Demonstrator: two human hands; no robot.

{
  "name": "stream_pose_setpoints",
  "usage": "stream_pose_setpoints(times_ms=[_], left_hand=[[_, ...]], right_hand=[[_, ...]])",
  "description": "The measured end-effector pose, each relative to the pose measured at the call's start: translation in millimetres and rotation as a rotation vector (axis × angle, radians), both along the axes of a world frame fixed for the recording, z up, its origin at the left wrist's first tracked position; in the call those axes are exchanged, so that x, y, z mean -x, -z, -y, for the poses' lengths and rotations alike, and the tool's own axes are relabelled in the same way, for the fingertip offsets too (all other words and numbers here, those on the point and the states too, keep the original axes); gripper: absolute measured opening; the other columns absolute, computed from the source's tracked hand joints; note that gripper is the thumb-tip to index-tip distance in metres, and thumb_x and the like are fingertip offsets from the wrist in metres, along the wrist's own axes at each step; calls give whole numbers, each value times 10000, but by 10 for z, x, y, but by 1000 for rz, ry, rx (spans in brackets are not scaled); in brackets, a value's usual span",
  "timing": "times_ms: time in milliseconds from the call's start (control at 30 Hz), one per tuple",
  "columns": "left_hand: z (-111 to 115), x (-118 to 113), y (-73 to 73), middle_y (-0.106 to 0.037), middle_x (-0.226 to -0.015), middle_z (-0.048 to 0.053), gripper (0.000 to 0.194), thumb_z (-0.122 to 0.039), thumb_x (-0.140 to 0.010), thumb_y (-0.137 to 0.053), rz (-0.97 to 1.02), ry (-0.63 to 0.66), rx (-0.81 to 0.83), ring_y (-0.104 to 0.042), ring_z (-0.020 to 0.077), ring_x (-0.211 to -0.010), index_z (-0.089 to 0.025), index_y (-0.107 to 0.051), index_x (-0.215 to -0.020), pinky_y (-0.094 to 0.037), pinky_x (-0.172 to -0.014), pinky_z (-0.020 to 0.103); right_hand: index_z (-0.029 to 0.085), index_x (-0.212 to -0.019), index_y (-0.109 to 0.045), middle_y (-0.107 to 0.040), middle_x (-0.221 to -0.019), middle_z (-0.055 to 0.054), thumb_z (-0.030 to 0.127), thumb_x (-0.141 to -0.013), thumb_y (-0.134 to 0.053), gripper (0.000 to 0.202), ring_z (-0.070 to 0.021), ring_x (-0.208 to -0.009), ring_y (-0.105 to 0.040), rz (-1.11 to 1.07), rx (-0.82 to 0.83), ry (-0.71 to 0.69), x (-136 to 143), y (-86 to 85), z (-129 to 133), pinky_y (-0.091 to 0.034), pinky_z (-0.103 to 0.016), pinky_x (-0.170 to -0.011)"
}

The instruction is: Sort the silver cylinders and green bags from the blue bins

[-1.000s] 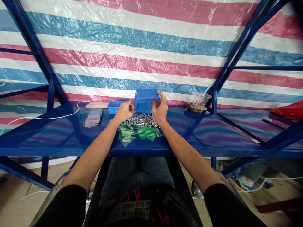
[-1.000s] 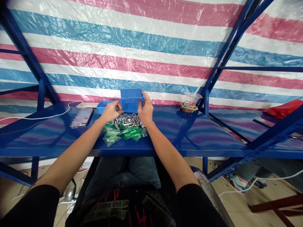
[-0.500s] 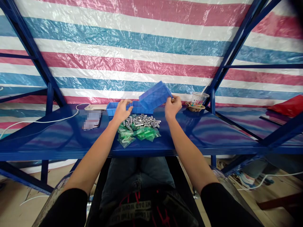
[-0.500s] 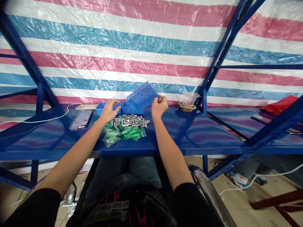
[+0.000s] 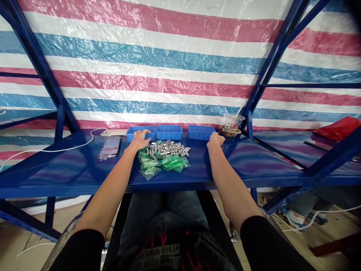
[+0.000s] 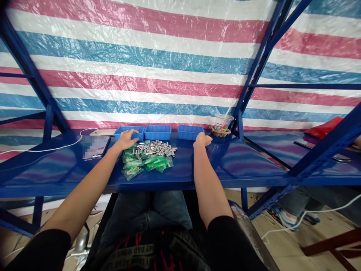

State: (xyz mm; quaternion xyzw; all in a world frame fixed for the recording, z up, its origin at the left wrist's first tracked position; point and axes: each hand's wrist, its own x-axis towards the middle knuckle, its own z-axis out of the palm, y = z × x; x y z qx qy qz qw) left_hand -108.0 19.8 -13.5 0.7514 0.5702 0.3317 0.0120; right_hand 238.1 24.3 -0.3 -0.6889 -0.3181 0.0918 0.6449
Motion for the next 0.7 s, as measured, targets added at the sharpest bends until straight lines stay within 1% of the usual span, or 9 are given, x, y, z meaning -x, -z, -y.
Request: stream_pose_setpoints(times_ms=[67,133,200,300,400,467,533,600,700], left_hand=[[1,16,0,-637,-1035,85,280,-315,-755,-575,0,1,-10,-499,299,-1097,-239,-598,-1023,-353,-945,438],[14,16,-4,-646,-1019,84,274,-327,-749,-582,9,-23,-22,-506,309,-1084,-248,-609,-1010,-370,-918,450],[37,0,-16,-654,-1003,98,241,-340,-751,-580,24,-77,-36,-510,332,-1073,-248,-621,-970,-377,-889,479],[65,-53,-55,-669,-1002,123,194,-332,-777,-544,35,-154,-53,-520,362,-1069,-232,-630,-918,-373,-862,517],[45,-135,-112,-693,-989,114,217,-306,-796,-518,15,-155,-43,-555,353,-1048,-229,-632,-963,-373,-862,519],[2,-190,-147,-707,-958,98,247,-302,-805,-509,-3,-134,-25,-586,330,-1012,-233,-628,-1009,-365,-881,519],[-46,-228,-174,-717,-934,75,268,-301,-812,-500,-25,-106,-7,-604,306,-997,-244,-624,-1043,-329,-931,525],[-83,-238,-190,-724,-925,52,281,-312,-815,-500,-55,-72,12,-610,289,-1001,-262,-625,-1061,-287,-977,526],[-98,-214,-197,-721,-997,42,317,-361,-812,-512,-104,-34,44,-602,293,-1033,-280,-629,-1095,-269,-996,518]], right_hand=[[169,-1199,-530,-533,-1239,-117,319,-912,-508,324,-231,-1074,-554,107,45,68,44,-41,51,-484,-434,-880],[153,-1211,-522,-482,-1289,-164,294,-914,-462,335,-281,-1178,-466,256,73,64,153,-66,83,-413,-468,-943],[153,-1181,-547,-494,-1276,-169,292,-873,-481,345,-309,-1218,-411,439,86,-44,315,-52,78,-358,-475,-972],[183,-1086,-612,-593,-1168,-120,311,-790,-571,325,-309,-1152,-469,682,120,-249,568,33,10,-306,-499,-995],[174,-1021,-646,-646,-1083,-114,281,-808,-535,263,-294,-1095,-519,842,149,-371,701,109,-65,-248,-502,-1026],[173,-1066,-636,-660,-1062,-112,249,-858,-454,286,-269,-1058,-549,920,151,-421,705,125,-90,-288,-449,-1007],[191,-1159,-598,-661,-1070,-101,223,-877,-419,336,-251,-1037,-565,992,142,-466,678,122,-93,-339,-398,-970],[224,-1202,-581,-656,-1074,-90,239,-861,-464,360,-256,-1046,-564,1059,131,-506,658,119,-86,-358,-387,-961],[233,-1155,-622,-630,-1112,-105,325,-832,-545,345,-286,-1073,-551,1123,118,-535,674,135,-87,-362,-424,-975]])
